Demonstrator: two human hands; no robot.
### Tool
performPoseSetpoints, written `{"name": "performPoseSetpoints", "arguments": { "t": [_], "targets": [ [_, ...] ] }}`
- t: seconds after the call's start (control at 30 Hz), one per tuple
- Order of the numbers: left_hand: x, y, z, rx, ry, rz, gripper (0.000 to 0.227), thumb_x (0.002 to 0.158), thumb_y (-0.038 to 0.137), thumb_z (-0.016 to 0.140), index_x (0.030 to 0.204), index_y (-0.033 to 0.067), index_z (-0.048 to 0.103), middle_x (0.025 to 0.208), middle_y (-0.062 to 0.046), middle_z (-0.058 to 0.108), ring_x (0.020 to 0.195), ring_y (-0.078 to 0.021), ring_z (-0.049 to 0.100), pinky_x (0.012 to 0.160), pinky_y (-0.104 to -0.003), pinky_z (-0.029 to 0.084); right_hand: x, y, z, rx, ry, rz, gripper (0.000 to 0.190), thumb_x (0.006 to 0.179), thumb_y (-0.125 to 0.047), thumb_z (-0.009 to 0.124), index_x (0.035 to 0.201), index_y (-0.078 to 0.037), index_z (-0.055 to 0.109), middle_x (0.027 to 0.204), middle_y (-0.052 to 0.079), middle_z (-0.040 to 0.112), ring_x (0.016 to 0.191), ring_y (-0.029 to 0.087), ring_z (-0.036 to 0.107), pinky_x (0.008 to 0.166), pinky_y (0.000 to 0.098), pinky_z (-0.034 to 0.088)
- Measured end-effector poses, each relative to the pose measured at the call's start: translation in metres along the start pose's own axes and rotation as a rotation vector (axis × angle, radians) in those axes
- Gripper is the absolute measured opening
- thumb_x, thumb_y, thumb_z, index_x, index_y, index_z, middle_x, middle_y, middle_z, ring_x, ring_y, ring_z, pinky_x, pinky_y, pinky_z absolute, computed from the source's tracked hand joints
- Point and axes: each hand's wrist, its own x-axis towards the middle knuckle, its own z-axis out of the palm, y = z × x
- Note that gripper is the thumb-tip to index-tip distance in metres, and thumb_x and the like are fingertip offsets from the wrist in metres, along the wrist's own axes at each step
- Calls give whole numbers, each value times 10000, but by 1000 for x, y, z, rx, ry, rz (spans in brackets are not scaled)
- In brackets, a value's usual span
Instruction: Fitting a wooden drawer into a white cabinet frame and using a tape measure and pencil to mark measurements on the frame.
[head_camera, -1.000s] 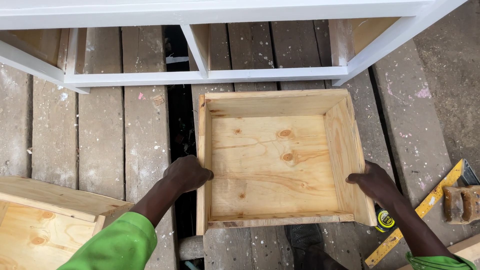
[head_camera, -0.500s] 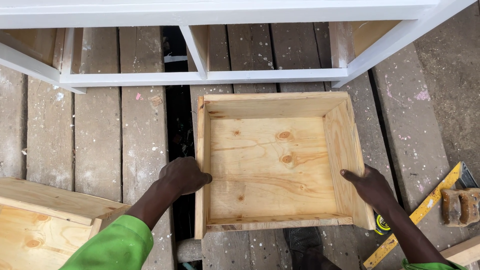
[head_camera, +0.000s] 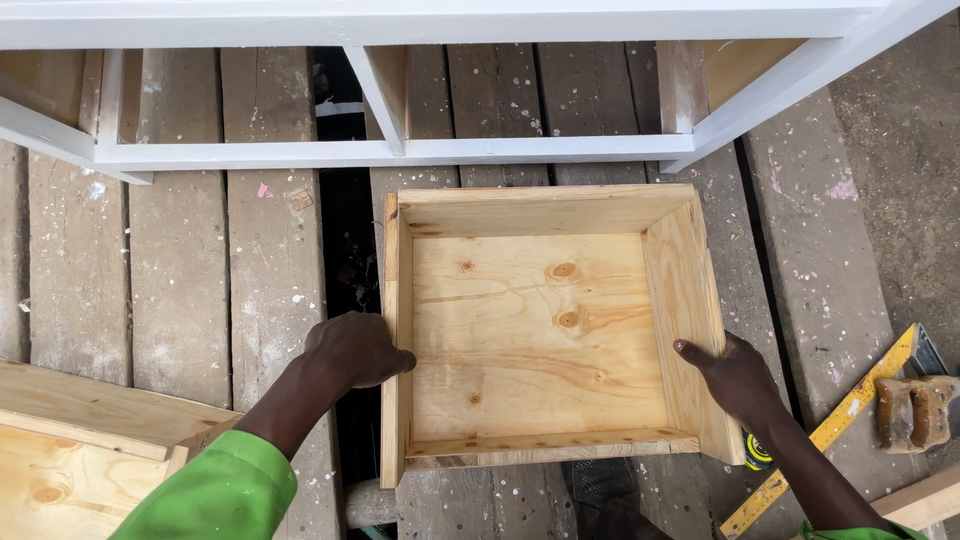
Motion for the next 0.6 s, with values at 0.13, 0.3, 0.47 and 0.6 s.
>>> {"name": "performPoseSetpoints", "arguments": {
  "t": [0.13, 0.3, 0.47, 0.6],
  "targets": [
    [10, -6, 4, -25, 38, 66, 399, 854, 501, 673, 646, 168, 747, 545, -29, 636, 568, -184, 678, 648, -324, 524, -3, -2, 0, 39, -7, 26, 535, 881, -409, 738, 1193, 25, 743, 1165, 335, 736, 1214, 512, 644, 973, 578, 495],
    [8, -8, 7, -40, 40, 66, 407, 870, 490, 643, 622, 179, 730, 521, -24, 618, 537, -179, 653, 646, -318, 519, 15, 19, 5, 50, 2, 15, 534, 883, -410, 741, 1186, 30, 740, 1153, 336, 733, 1201, 511, 650, 967, 579, 495],
    [10, -9, 11, -55, 44, 52, 402, 867, 488, 629, 638, 175, 732, 541, -26, 626, 563, -180, 657, 656, -315, 515, 15, 20, 6, 69, -7, 12, 538, 889, -407, 735, 1187, 41, 732, 1158, 346, 724, 1206, 512, 645, 970, 580, 491],
    [11, -9, 13, -53, 63, 51, 396, 867, 473, 609, 615, 186, 715, 522, -13, 606, 535, -175, 644, 636, -310, 512, 13, 17, 5, 64, -9, 8, 544, 893, -425, 735, 1180, 36, 735, 1151, 347, 724, 1198, 510, 650, 963, 581, 495]
  ]
}}
